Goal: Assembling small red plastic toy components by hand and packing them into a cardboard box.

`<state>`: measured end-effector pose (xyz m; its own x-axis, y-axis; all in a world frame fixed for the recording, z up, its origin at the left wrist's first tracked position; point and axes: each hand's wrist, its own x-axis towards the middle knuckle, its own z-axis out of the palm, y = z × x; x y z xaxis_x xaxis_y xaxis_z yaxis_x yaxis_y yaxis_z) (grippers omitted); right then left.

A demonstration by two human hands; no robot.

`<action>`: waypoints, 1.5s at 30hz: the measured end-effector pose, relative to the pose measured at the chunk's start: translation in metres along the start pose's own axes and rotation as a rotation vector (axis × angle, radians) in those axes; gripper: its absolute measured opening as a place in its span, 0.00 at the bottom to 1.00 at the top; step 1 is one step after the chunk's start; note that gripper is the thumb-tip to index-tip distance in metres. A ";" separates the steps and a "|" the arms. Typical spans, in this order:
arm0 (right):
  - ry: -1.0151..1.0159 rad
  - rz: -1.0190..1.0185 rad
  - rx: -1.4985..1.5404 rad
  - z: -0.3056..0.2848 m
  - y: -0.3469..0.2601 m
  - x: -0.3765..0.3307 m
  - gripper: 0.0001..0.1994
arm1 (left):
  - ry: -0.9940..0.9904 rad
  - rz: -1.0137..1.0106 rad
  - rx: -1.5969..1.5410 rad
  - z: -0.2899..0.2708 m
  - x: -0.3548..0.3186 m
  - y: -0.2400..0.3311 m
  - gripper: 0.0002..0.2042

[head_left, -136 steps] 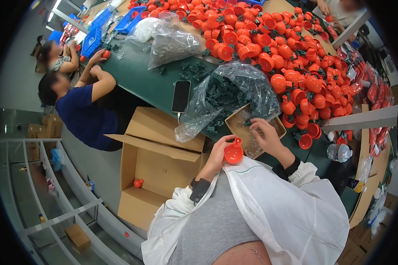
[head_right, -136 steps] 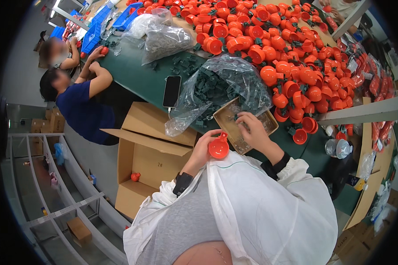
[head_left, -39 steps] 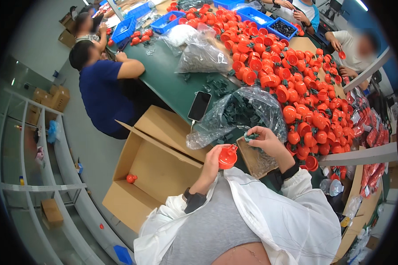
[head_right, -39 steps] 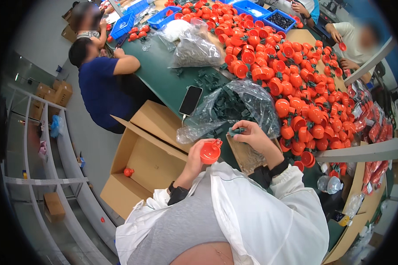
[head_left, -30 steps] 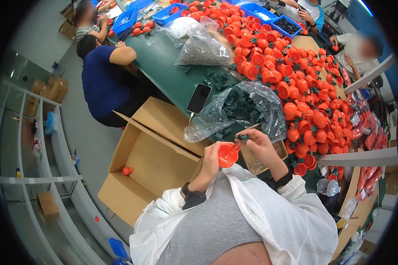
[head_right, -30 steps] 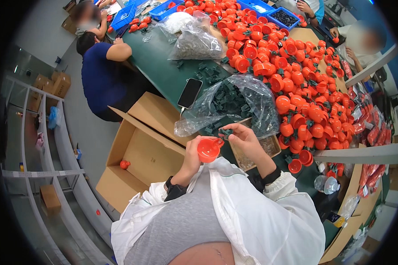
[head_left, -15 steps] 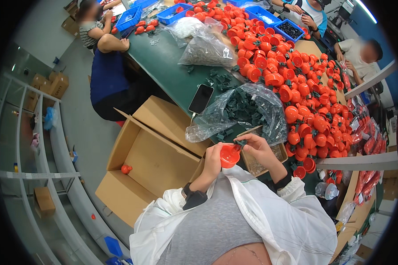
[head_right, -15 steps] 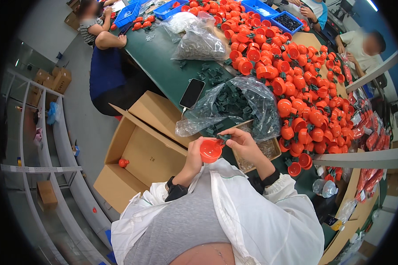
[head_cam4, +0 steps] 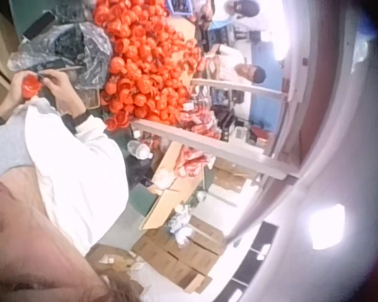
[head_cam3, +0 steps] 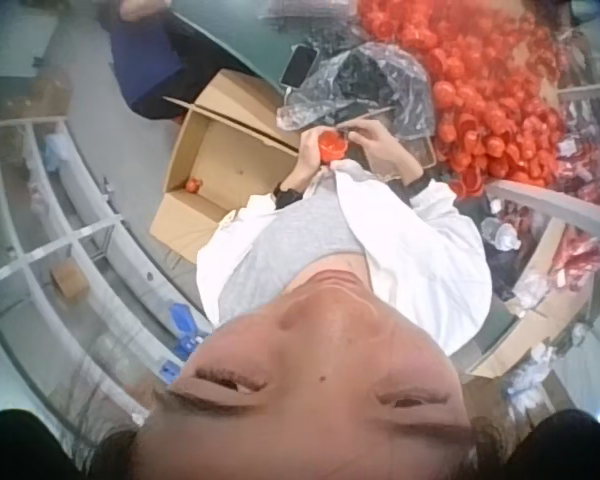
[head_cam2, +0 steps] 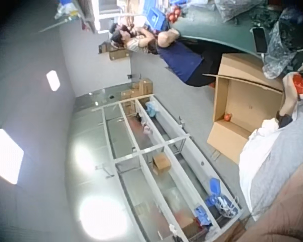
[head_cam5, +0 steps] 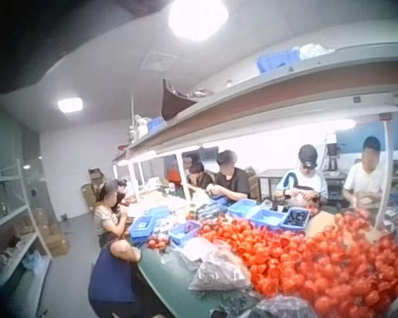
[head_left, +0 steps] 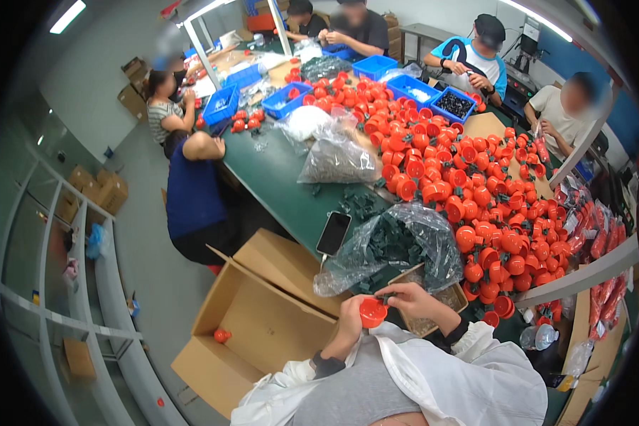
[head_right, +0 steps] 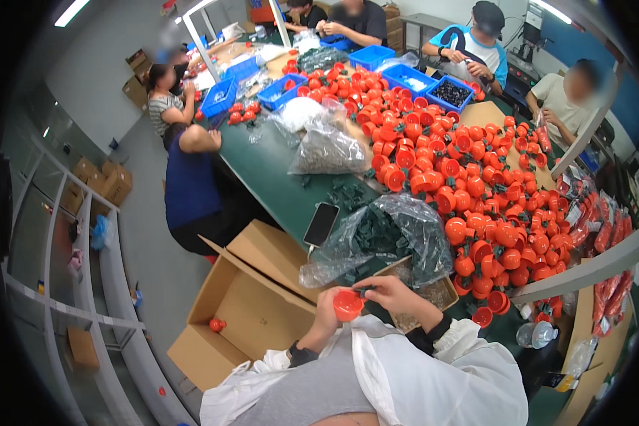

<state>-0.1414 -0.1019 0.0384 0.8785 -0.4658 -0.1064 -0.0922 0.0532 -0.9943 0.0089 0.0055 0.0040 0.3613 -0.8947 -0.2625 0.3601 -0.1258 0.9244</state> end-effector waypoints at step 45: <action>0.940 -0.156 -0.853 -0.101 -0.021 -0.028 0.10 | 0.786 0.350 -0.191 -0.154 0.011 0.044 0.11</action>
<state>-0.2112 -0.1789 0.0619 0.2714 -0.8769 0.3968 -0.5954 -0.4769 -0.6466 0.1609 0.0560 -0.0012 0.9398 -0.3061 -0.1521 0.2300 0.2370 0.9439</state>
